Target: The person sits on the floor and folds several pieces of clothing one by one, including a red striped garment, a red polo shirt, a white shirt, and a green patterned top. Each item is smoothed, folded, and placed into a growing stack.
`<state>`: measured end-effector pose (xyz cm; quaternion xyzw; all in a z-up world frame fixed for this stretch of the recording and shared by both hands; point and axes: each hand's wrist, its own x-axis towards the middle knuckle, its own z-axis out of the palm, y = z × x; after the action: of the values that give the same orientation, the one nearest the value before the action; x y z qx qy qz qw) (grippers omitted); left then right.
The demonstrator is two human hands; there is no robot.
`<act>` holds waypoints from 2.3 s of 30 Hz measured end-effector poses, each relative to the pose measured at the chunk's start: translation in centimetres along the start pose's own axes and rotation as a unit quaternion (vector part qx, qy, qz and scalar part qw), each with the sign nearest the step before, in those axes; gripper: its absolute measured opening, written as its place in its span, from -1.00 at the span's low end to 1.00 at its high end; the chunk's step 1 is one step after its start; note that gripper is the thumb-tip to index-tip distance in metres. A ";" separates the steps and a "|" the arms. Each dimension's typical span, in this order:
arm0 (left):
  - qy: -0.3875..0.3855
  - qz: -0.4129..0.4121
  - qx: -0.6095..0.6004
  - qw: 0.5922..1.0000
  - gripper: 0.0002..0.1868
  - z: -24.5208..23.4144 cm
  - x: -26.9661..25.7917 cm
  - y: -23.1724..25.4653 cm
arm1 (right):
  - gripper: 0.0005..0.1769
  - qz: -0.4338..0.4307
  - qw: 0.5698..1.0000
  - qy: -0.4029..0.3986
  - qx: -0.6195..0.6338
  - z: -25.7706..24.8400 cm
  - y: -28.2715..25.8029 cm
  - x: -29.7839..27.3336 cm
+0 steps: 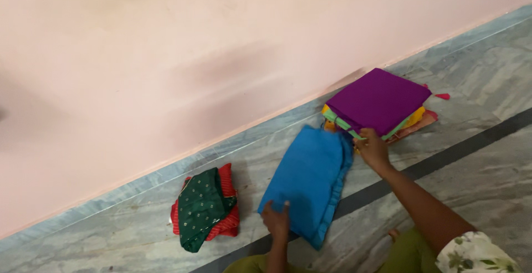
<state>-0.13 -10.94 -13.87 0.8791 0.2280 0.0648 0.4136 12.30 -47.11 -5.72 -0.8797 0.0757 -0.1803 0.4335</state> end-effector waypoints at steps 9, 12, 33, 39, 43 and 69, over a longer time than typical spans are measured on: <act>-0.220 0.206 0.230 0.925 -0.67 4.5 -5.3 1.7 | -0.64 -0.020 0.939 -0.274 -0.207 2.0 -2.4 -4.1; -0.187 0.168 0.145 0.957 -0.78 4.4 -4.0 0.6 | -0.47 0.031 0.851 -0.431 -0.298 4.0 -1.0 -5.4; 0.273 -0.217 -0.312 0.884 -0.66 -4.4 5.1 -2.5 | -0.48 0.097 0.902 -0.370 -0.202 11.1 -1.2 -11.7; 0.286 -0.212 -0.259 0.898 -0.58 -5.4 3.0 -0.2 | -0.76 0.079 0.835 -0.357 -0.412 3.3 1.8 -4.0; 0.205 -0.281 -0.050 0.936 -0.52 -6.2 0.2 3.6 | -0.66 0.221 0.853 -0.240 -0.407 1.5 2.3 -3.8; -0.130 0.190 -0.046 0.972 -0.76 -0.3 -8.7 3.8 | -0.62 -0.161 0.875 -0.382 -0.250 6.6 -8.3 -7.2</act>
<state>-6.63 -16.81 -10.15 0.8874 -0.0018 0.0374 0.4595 7.96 -35.10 -4.64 -0.9592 -0.1960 0.1273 0.1592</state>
